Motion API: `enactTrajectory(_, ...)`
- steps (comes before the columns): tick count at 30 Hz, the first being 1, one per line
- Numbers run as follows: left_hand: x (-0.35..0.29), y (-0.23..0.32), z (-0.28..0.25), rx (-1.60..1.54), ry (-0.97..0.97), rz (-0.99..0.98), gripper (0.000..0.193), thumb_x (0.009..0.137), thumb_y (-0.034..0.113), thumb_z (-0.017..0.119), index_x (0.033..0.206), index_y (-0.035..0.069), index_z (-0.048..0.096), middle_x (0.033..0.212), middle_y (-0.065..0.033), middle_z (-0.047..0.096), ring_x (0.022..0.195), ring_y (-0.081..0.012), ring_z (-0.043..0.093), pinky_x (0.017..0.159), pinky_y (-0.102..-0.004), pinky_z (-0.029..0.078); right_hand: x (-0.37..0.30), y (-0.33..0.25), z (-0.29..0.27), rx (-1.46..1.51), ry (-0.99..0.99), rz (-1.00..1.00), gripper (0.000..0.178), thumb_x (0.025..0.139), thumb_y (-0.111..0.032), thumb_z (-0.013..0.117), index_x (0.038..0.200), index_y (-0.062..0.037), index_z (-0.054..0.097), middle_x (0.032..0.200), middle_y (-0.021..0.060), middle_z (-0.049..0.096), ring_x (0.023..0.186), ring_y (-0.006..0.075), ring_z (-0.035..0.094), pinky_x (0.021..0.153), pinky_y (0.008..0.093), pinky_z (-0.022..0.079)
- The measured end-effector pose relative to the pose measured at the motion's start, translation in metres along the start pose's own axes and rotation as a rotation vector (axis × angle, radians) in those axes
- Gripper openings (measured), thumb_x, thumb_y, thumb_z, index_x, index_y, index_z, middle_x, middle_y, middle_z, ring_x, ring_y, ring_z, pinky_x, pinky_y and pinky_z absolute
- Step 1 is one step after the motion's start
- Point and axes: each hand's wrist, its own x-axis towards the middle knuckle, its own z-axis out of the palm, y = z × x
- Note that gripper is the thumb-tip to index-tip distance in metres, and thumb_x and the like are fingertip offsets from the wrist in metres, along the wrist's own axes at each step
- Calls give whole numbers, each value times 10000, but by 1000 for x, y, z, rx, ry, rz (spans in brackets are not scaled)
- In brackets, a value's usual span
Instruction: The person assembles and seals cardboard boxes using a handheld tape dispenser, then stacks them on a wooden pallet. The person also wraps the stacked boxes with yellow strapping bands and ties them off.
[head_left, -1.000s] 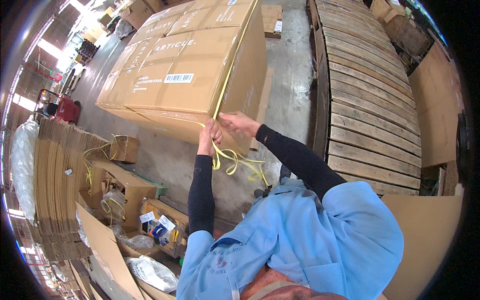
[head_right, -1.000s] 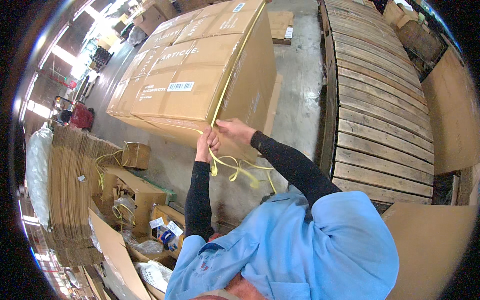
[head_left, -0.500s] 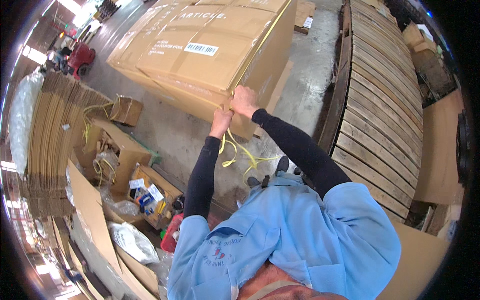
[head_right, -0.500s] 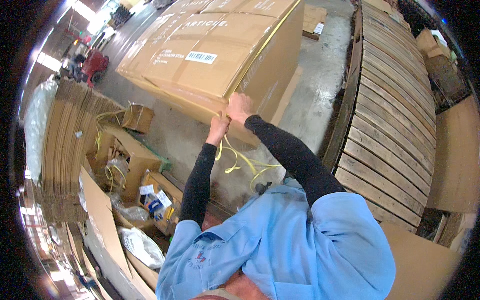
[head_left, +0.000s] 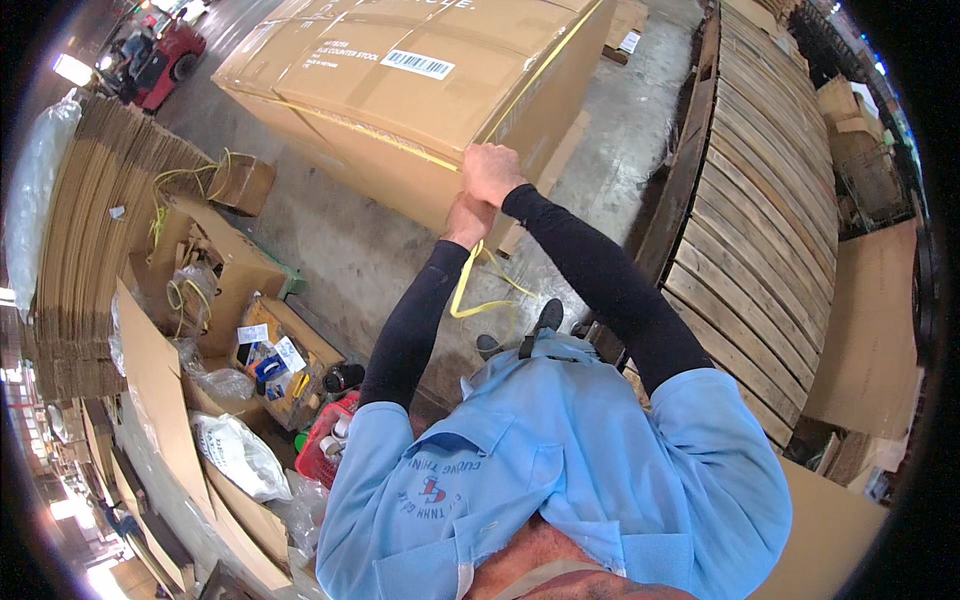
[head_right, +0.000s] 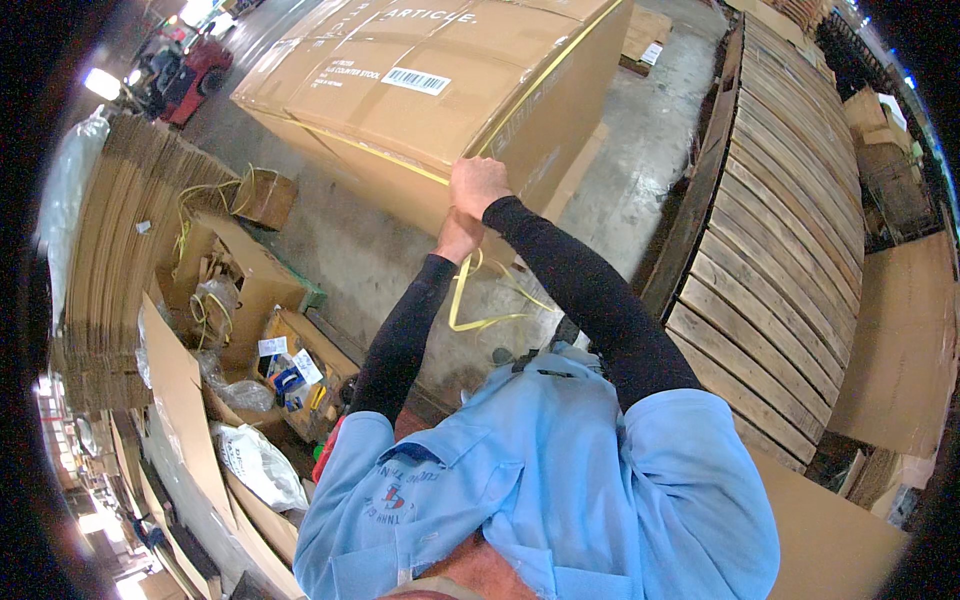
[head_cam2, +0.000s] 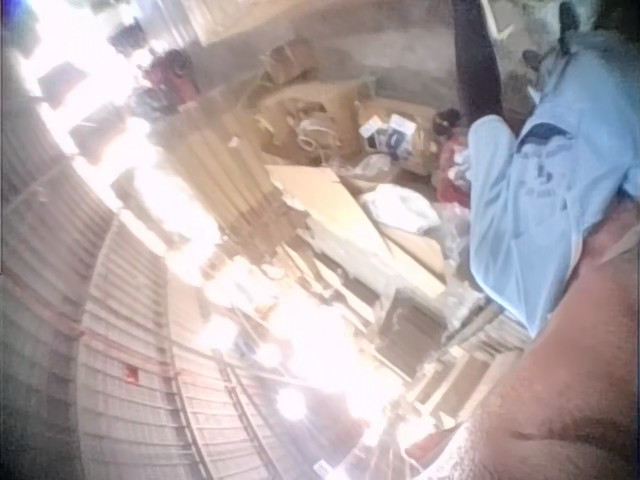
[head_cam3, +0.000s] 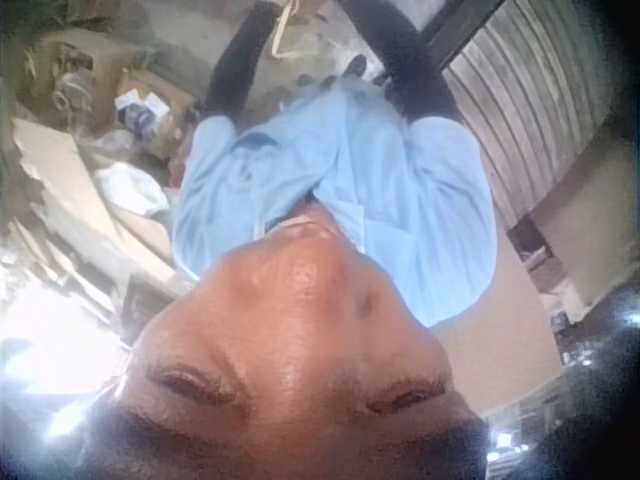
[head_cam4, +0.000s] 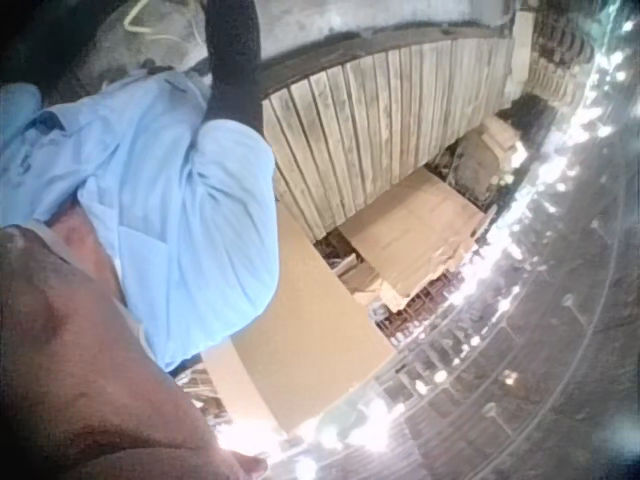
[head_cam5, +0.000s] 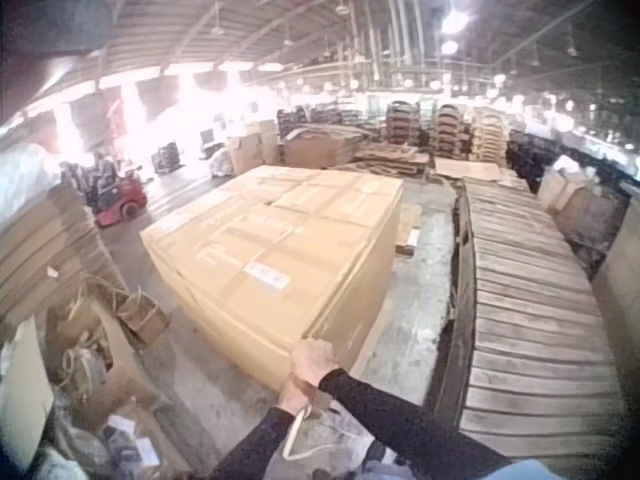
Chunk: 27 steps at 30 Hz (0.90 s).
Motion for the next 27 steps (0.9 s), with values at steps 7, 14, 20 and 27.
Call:
enactTrajectory(7,1,-13,16,105,28,-91,267,903,260,554,989,42,681,905,-240,693,852,-393,687,749,-497,544,0,-20,-23,11,-146,85,445,728,-448,755,900,-38,737,896,203,722,889,358,714,790,459,565)
enactTrajectory(14,-5,27,12,124,62,-37,268,895,247,527,1074,101,663,929,-180,712,876,-366,690,746,-481,541,-6,-1,1,-97,11,111,343,806,-343,656,916,-27,732,899,241,702,877,408,695,795,489,554)
enactTrajectory(20,-6,12,29,65,120,-30,266,871,241,559,1063,78,645,899,-201,699,845,-410,672,721,-511,525,-8,-4,11,-174,129,-27,275,866,-276,599,824,-23,700,833,242,691,822,427,684,753,522,544)
enactTrajectory(27,-98,21,58,-315,132,-168,273,808,195,601,983,-15,595,846,-278,645,827,-455,633,740,-548,491,-14,4,19,-210,122,-33,216,842,-179,578,805,-6,702,795,241,689,790,419,696,722,501,560)
